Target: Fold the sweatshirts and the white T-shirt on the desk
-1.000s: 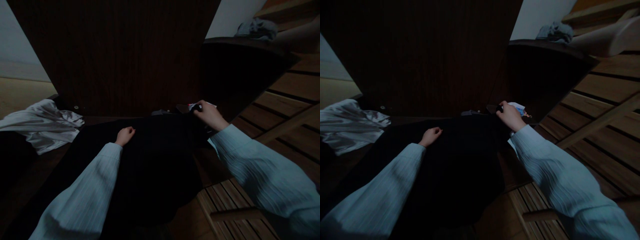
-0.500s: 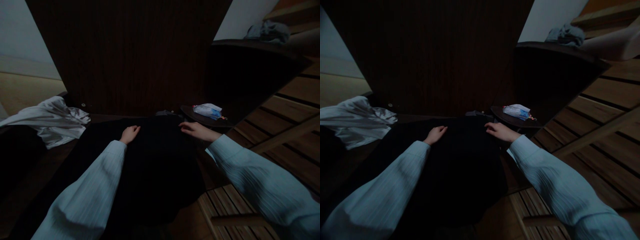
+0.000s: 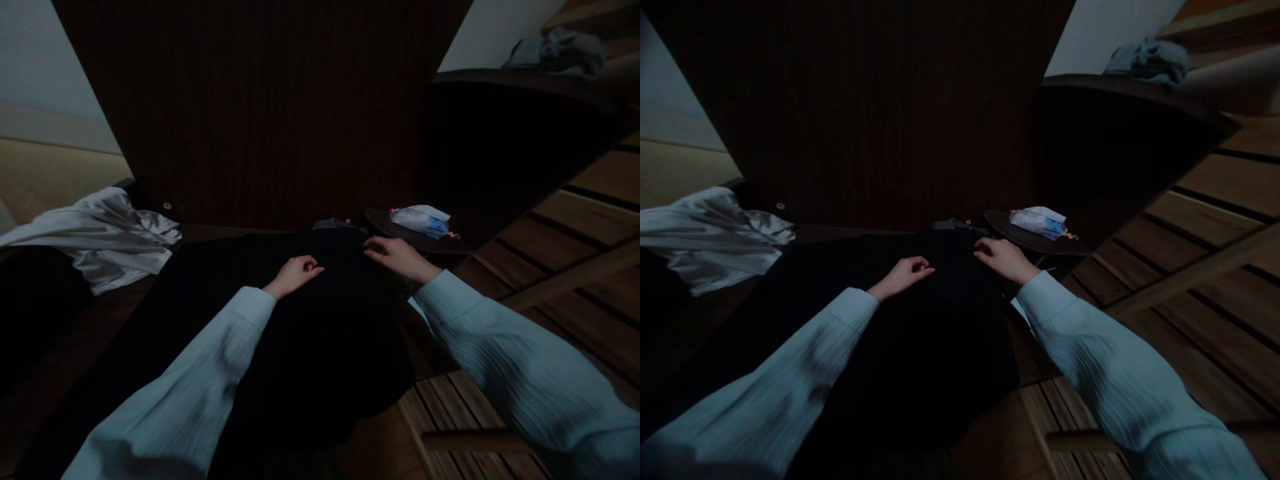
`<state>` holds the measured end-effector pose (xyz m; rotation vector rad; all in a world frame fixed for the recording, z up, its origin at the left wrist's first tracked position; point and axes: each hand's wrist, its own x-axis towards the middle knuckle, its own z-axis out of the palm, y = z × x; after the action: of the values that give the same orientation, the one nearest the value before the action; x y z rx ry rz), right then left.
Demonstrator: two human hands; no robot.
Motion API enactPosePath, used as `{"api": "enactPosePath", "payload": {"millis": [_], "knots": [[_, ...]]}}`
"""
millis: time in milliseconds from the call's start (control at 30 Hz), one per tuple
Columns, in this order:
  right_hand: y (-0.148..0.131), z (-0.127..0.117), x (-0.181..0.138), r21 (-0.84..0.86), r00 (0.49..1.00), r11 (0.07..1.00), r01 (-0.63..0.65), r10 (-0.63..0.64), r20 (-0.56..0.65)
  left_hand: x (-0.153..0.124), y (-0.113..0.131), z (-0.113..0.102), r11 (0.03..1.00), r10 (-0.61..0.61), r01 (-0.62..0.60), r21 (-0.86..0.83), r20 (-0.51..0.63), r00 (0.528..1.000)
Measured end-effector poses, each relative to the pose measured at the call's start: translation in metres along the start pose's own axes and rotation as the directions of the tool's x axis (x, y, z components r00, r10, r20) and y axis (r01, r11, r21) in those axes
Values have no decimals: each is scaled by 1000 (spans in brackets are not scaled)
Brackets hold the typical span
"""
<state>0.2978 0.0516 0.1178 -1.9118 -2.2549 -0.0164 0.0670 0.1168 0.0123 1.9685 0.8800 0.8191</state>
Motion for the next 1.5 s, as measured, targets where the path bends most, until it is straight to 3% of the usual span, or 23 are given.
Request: {"api": "enactPosePath", "payload": {"millis": [67, 133, 267, 367, 433, 633, 767, 867, 1067, 1233, 1300, 1367, 1500], "knots": [[2, -2, 0, -6, 997, 1000, -26, 25, -80, -2, -1, 3, 981, -88, 92, -168, 33, 996], [5, -3, 1, 8, 989, 999, -34, 35, -143, -6, -3, 0, 901, -191, 212, -378, 92, 977], [13, -5, 4, 60, 979, 997, -43, 54, -198, -14, -6, -10, 596, -419, 348, -723, 90, 904], [15, -3, 6, 68, 979, 996, -50, 62, -192, -15, -8, -16, 393, -410, 321, -862, 149, 900], [14, 0, 6, 65, 982, 996, -56, 67, -175, -14, -9, -18, 341, -370, 303, -890, 169, 914], [9, 10, 7, 97, 985, 994, -48, 64, -163, -14, -10, -17, 401, -336, 294, -868, 159, 928], [7, 15, 17, 146, 984, 989, -24, 50, -171, -15, -8, -16, 517, -392, 341, -785, 138, 910], [6, 20, 30, 172, 984, 985, 22, 9, -177, -16, -6, -16, 577, -361, 360, -733, 166, 918], [0, 31, 59, 130, 978, 979, 156, -134, -162, -17, -11, -21, 560, -280, 393, -730, 280, 918], [-12, 39, 73, 81, 990, 989, 121, -114, -79, -14, -13, -21, 525, -264, 403, -750, 306, 915], [-18, 40, 70, 94, 987, 991, 97, -84, -135, -13, -10, -19, 544, -317, 408, -734, 271, 909], [-23, 37, 60, 139, 963, 986, 89, -49, -266, -12, -6, -16, 607, -341, 384, -696, 208, 917], [-32, 29, 17, 237, 903, 964, 122, -8, -430, -12, -3, -9, 726, -309, 329, -604, 141, 941]]}}
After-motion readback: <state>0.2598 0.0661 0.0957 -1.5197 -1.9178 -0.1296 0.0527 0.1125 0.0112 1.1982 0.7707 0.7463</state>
